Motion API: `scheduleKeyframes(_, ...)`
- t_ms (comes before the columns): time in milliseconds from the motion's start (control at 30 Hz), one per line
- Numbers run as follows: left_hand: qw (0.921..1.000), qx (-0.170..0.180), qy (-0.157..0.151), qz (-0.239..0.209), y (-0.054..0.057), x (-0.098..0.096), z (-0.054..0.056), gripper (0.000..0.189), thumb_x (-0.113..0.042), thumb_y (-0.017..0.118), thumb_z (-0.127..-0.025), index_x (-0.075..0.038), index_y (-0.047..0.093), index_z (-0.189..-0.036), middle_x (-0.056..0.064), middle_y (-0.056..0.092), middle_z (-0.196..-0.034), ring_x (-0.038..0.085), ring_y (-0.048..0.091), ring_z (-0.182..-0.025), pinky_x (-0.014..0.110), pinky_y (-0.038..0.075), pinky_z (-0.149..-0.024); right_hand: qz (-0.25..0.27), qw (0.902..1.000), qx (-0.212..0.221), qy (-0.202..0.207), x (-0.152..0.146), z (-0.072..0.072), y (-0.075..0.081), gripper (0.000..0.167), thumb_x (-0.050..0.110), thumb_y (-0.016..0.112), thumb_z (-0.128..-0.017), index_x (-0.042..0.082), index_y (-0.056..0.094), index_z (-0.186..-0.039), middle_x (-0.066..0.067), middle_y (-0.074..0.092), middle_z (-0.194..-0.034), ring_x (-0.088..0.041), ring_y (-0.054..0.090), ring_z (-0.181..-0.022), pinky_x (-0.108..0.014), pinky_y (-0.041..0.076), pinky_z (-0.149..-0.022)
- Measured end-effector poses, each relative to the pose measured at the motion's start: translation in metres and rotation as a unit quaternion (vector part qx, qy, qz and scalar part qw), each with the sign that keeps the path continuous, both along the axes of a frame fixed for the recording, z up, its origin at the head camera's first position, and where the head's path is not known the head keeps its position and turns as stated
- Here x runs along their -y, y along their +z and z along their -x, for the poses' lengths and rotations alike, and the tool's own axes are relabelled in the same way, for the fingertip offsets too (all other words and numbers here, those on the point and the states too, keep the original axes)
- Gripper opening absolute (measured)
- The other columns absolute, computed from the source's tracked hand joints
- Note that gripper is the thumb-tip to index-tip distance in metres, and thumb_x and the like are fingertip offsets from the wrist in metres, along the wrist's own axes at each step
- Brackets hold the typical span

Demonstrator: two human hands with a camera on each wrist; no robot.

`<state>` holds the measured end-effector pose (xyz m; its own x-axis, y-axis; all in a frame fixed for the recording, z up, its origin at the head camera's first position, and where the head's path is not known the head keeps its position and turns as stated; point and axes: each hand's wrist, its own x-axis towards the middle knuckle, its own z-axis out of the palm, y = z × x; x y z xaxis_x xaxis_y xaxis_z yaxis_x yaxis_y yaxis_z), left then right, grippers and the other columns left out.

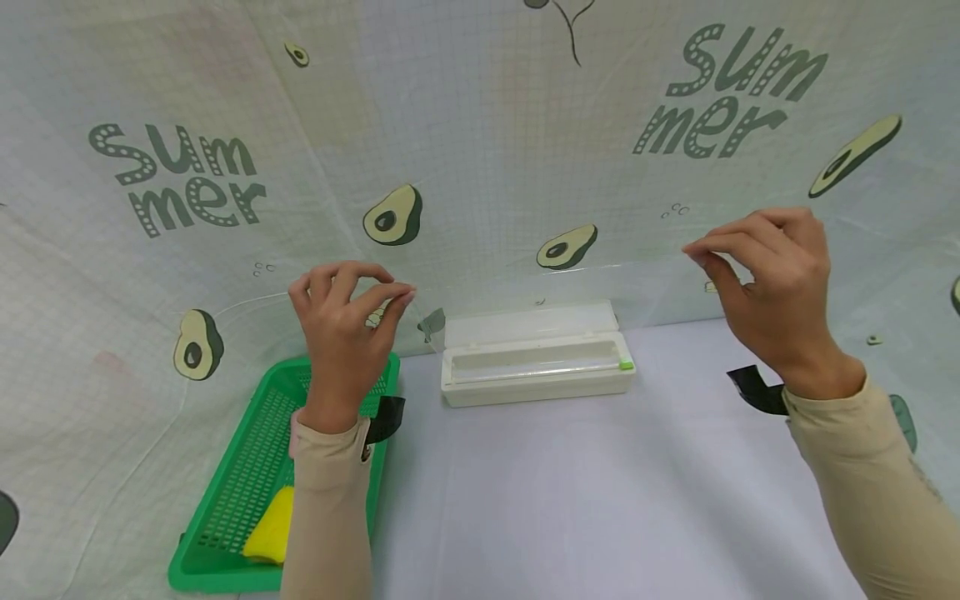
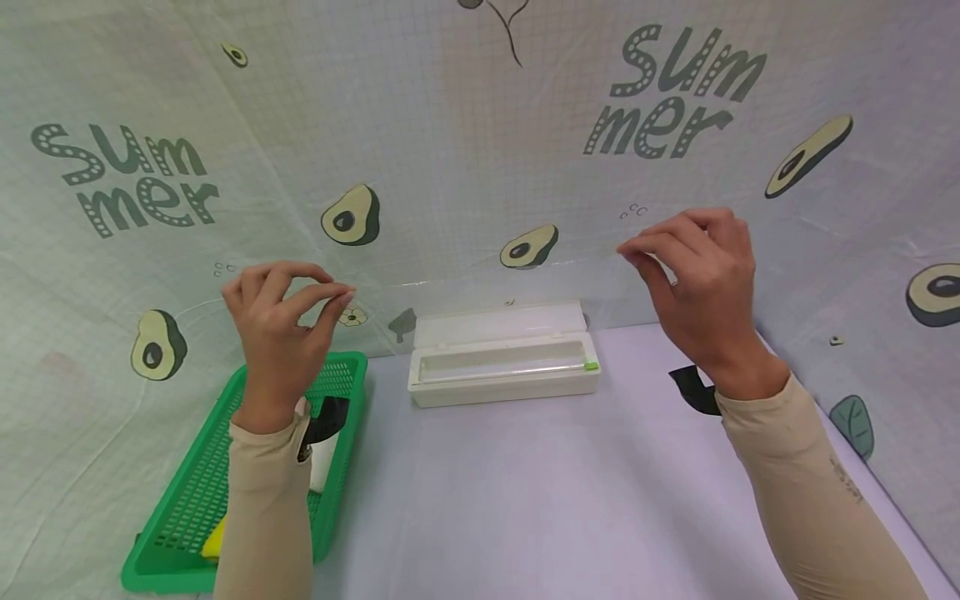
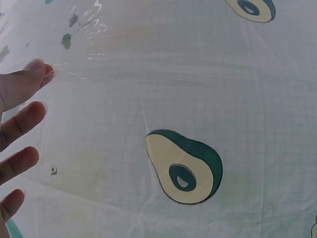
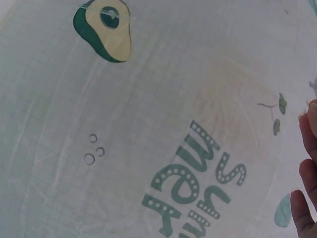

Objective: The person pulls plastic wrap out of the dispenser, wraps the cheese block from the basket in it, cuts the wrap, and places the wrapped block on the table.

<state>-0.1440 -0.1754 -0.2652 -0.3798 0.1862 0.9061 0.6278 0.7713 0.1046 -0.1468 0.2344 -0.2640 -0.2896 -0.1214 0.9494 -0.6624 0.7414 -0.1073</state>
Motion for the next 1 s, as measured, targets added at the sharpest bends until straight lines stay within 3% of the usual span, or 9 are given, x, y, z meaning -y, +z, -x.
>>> scheduleKeyframes(300, 0.9999, -0.002, -0.006, -0.010, 0.003, -0.001, -0.001, 0.007, -0.011, 0.084, -0.091, -0.004, 0.084, -0.091, 0.014, 0.070, -0.099, 0.038, 0.052, -0.102, 0.062, 0.028, -0.097, 0.009, 0.9998, -0.004, 0.015, -0.001, 0.000, 0.003, 0.013, -0.017, 0.080, -0.079, -0.009, 0.076, -0.089, -0.027, 0.071, -0.085, -0.050, 0.051, -0.093, -0.026, 0.027, -0.102)
scheduleKeyframes(400, 0.9995, 0.008, -0.026, -0.018, 0.002, -0.001, -0.005, 0.004, -0.007, 0.085, -0.089, -0.004, 0.083, -0.090, 0.013, 0.071, -0.099, 0.037, 0.053, -0.102, 0.061, 0.029, -0.096, -0.002, 0.9994, 0.020, 0.027, -0.006, -0.007, 0.003, 0.005, -0.005, 0.078, -0.090, -0.010, 0.076, -0.091, -0.027, 0.070, -0.086, -0.049, 0.051, -0.094, -0.027, 0.026, -0.103)
scheduleKeyframes(433, 0.9990, 0.014, -0.037, -0.020, 0.001, -0.001, -0.007, 0.004, -0.006, 0.085, -0.088, -0.003, 0.083, -0.090, 0.013, 0.072, -0.098, 0.037, 0.054, -0.102, 0.060, 0.030, -0.096, -0.011, 0.9990, 0.031, 0.030, -0.008, -0.010, 0.002, 0.014, 0.003, 0.075, -0.097, -0.010, 0.075, -0.092, -0.027, 0.070, -0.086, -0.048, 0.051, -0.094, -0.027, 0.026, -0.103)
scheduleKeyframes(567, 0.9937, 0.052, -0.095, -0.029, -0.010, 0.000, -0.020, 0.011, -0.014, 0.080, -0.095, -0.003, 0.082, -0.092, 0.011, 0.076, -0.097, 0.036, 0.058, -0.103, 0.052, 0.031, -0.097, -0.048, 0.9941, 0.083, 0.052, -0.021, -0.029, -0.003, 0.058, 0.044, 0.057, -0.109, -0.009, 0.075, -0.093, -0.023, 0.071, -0.086, -0.017, 0.054, -0.100, -0.022, 0.028, -0.101)
scheduleKeyframes(667, 0.9868, 0.088, -0.132, -0.031, -0.021, 0.003, -0.032, 0.032, -0.032, 0.070, -0.104, -0.003, 0.080, -0.092, 0.009, 0.077, -0.092, 0.033, 0.060, -0.103, 0.045, 0.031, -0.100, -0.071, 0.9843, 0.132, 0.093, -0.032, -0.043, -0.009, 0.065, 0.054, 0.054, -0.107, -0.004, 0.077, -0.091, -0.006, 0.073, -0.090, 0.003, 0.048, -0.108, -0.017, 0.032, -0.097)
scheduleKeyframes(767, 0.9797, 0.117, -0.160, -0.032, -0.036, 0.005, -0.044, 0.044, -0.042, 0.061, -0.107, -0.005, 0.079, -0.092, 0.007, 0.076, -0.088, 0.029, 0.060, -0.100, 0.039, 0.031, -0.101, -0.092, 0.9661, 0.174, 0.167, -0.041, -0.053, -0.018, 0.051, 0.050, 0.057, -0.107, 0.006, 0.078, -0.091, 0.009, 0.070, -0.096, 0.001, 0.052, -0.105, -0.016, 0.036, -0.096)
scheduleKeyframes(833, 0.9734, 0.137, -0.180, -0.036, -0.045, 0.008, -0.051, 0.042, -0.042, 0.060, -0.107, -0.007, 0.078, -0.092, 0.005, 0.075, -0.088, 0.025, 0.059, -0.098, 0.035, 0.032, -0.101, -0.105, 0.9462, 0.199, 0.232, -0.046, -0.058, -0.025, 0.039, 0.043, 0.060, -0.107, 0.010, 0.078, -0.096, 0.012, 0.070, -0.099, -0.004, 0.054, -0.102, -0.016, 0.037, -0.097)
scheduleKeyframes(933, 0.9613, 0.167, -0.215, -0.041, -0.061, 0.013, -0.061, 0.036, -0.038, 0.062, -0.107, -0.010, 0.077, -0.093, 0.002, 0.073, -0.086, 0.021, 0.058, -0.097, 0.031, 0.033, -0.101, -0.123, 0.9078, 0.240, 0.321, -0.051, -0.065, -0.037, 0.010, 0.021, 0.069, -0.104, 0.014, 0.076, -0.104, 0.010, 0.069, -0.100, -0.007, 0.054, -0.102, -0.016, 0.038, -0.097)
scheduleKeyframes(1000, 0.9499, 0.193, -0.243, -0.038, -0.073, 0.018, -0.069, 0.031, -0.036, 0.061, -0.107, -0.013, 0.077, -0.094, -0.002, 0.071, -0.085, 0.018, 0.056, -0.096, 0.030, 0.034, -0.099, -0.130, 0.8734, 0.279, 0.377, -0.053, -0.070, -0.046, 0.019, -0.001, 0.074, -0.096, 0.014, 0.074, -0.108, 0.007, 0.068, -0.102, -0.008, 0.054, -0.102, -0.018, 0.040, -0.093)
